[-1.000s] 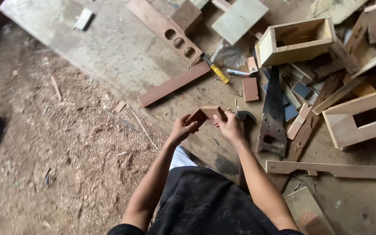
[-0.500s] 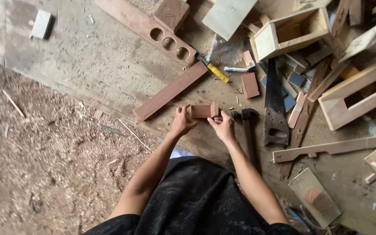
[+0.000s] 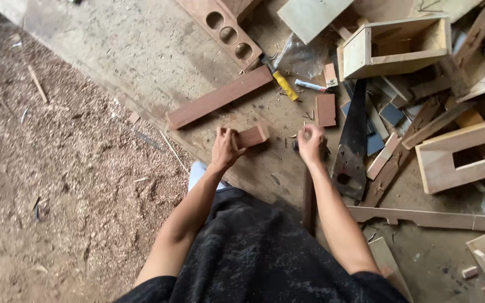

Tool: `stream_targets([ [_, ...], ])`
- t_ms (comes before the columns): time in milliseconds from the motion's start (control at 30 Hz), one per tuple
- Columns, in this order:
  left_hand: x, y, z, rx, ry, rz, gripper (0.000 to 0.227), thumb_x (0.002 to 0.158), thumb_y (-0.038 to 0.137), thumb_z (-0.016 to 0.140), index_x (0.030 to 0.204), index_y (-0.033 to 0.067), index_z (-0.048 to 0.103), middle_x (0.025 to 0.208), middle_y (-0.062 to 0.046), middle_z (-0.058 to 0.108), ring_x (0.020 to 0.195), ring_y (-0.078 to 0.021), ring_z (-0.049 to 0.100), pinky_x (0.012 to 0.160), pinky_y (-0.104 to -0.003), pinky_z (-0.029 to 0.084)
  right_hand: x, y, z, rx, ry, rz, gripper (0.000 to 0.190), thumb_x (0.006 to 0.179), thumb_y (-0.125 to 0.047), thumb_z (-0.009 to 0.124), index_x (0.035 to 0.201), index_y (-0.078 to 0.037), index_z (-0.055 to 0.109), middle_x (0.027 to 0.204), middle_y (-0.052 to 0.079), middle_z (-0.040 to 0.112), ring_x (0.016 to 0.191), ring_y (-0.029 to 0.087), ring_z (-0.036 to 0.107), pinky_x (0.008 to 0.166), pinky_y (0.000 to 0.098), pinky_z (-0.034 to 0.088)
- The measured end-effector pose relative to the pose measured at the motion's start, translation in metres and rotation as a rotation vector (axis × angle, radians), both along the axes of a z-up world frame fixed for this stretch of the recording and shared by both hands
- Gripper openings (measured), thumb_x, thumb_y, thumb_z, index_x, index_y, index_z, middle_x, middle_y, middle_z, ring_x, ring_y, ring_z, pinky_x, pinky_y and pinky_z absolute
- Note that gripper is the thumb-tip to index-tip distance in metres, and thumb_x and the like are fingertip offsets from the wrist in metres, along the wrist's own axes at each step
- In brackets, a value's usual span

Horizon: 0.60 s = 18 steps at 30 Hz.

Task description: The person assembles small wooden pieces into a box-like structure using a hammer to drive nails. They repeatedly align the pieces, hammer nails, and check the fit of the components on a cluttered workbench.

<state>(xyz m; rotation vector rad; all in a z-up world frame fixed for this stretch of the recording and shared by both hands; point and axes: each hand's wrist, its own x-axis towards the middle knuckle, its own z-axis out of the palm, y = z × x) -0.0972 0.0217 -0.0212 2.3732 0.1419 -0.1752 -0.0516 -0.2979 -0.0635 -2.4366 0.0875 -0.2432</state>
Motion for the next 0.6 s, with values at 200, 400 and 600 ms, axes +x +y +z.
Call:
stream_targets([
  [200,-0.013,0.002,0.027,-0.382,-0.105,0.168,0.062,0.068,0.018,0.088,0.123,0.0064,0.060,0.119,-0.012,0.059,0.093,-0.0263,0.063,0.080,-0.039,0.057,0.049,-0.038,-0.002,-0.140,-0.048,-0.064,0.067,0.075,-0.009,0.089,0.131,0.002,0.054,0.122,0.027,0.056,0.116,0.042,0.052,0.099,0.0505,0.043],
  [400,0.015,0.014,0.046,-0.364,-0.375,-0.094,0.063,0.062,0.010,0.086,0.120,0.0042,0.060,0.124,-0.019,0.056,0.115,-0.0371,0.059,0.096,-0.043,0.052,0.036,-0.041,-0.005,0.252,0.031,-0.125,0.055,0.083,-0.010,0.089,0.128,-0.004,0.058,0.122,0.014,0.065,0.116,0.027,0.064,0.104,0.0419,0.051],
  [600,0.025,0.025,0.030,-0.433,-0.182,-0.179,0.072,0.064,0.014,0.087,0.128,0.0058,0.055,0.124,-0.018,0.060,0.119,-0.0391,0.058,0.099,-0.045,0.049,-0.017,-0.001,0.052,0.415,0.198,0.008,0.062,0.078,-0.010,0.085,0.133,-0.005,0.056,0.122,0.009,0.066,0.107,0.022,0.065,0.094,0.0361,0.055],
])
